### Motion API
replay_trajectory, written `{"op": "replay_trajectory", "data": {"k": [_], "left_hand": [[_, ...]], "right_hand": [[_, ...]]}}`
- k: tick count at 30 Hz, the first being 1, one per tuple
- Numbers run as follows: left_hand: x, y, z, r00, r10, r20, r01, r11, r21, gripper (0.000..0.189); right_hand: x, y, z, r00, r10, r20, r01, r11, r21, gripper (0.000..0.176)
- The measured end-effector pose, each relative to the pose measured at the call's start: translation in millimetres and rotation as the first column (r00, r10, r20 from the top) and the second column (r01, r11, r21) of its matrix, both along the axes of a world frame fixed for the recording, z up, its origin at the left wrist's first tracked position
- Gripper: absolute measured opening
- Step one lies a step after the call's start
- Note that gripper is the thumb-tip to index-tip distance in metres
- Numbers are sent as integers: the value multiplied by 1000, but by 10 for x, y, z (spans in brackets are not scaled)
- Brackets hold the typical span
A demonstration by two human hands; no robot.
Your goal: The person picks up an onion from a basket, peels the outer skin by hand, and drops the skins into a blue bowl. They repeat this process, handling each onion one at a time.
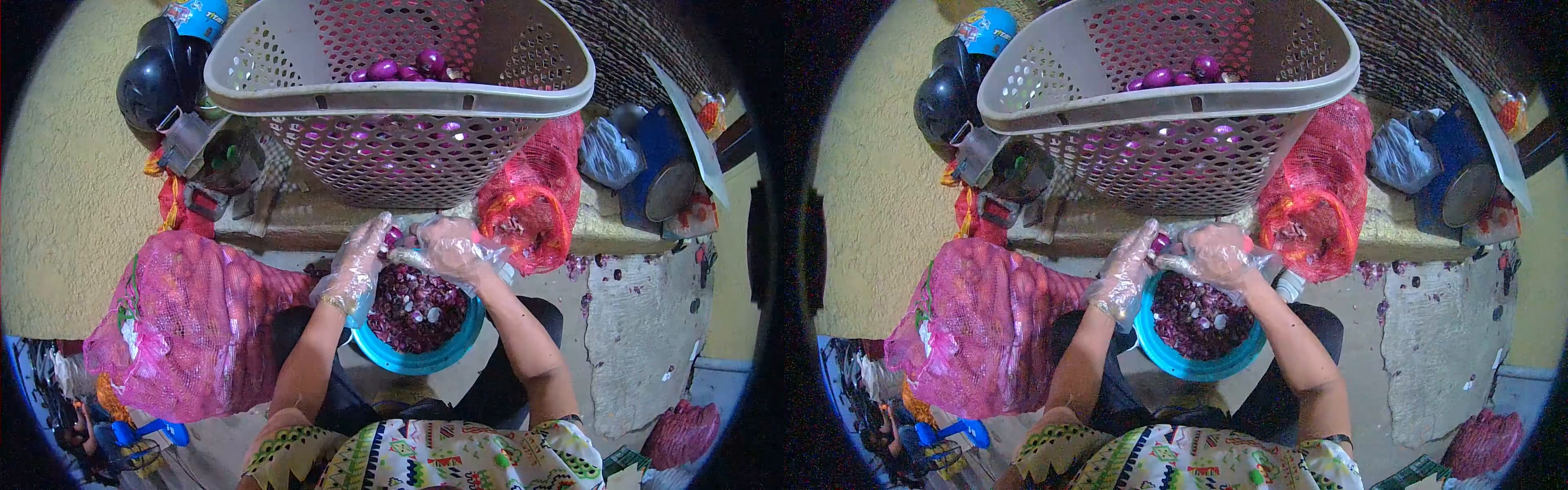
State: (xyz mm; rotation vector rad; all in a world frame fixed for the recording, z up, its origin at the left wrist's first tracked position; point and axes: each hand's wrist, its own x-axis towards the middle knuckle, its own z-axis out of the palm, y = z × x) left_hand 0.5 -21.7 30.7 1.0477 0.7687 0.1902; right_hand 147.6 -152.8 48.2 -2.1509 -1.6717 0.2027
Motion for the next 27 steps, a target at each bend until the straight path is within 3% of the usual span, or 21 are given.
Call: {"op": "replay_trajectory", "data": {"k": [4,5,7,11,13,15,17,19,21,25,27], "left_hand": [[26,7,-82,998,20,65,-20,1000,-6,55],[16,14,-103,998,21,65,-21,1000,-6,55],[0,16,-20,998,30,-59,-25,996,89,60],[-7,133,-283,997,25,-77,-15,991,129,64],[1,77,-126,995,42,-86,-31,991,128,65],[-8,110,-156,994,2,-106,14,988,151,65],[-9,99,-165,991,-38,-127,60,983,173,65],[17,6,3,1000,10,-14,-9,1000,25,62],[13,36,-82,1000,-6,-25,7,999,40,61],[6,63,-241,1000,-11,-1,11,998,65,58],[-3,90,-264,999,-23,-27,26,995,98,59]], "right_hand": [[-21,16,-2,998,-6,56,6,1000,-6,57],[-20,22,30,995,21,102,-11,995,-96,56],[-17,25,5,988,52,145,-24,982,-186,54],[35,11,-223,980,131,148,-111,985,-134,54],[15,6,-109,982,137,132,-124,987,-99,55],[-24,-30,138,1000,13,-4,-13,999,-39,59],[-10,-7,106,1000,-23,-14,23,1000,11,61],[-8,3,64,998,-58,-28,59,996,60,62],[-7,6,31,998,-55,-44,59,993,105,65],[-15,13,-23,999,-44,-29,47,993,110,64],[-19,16,-24,999,-23,22,23,1000,3,63]]}}
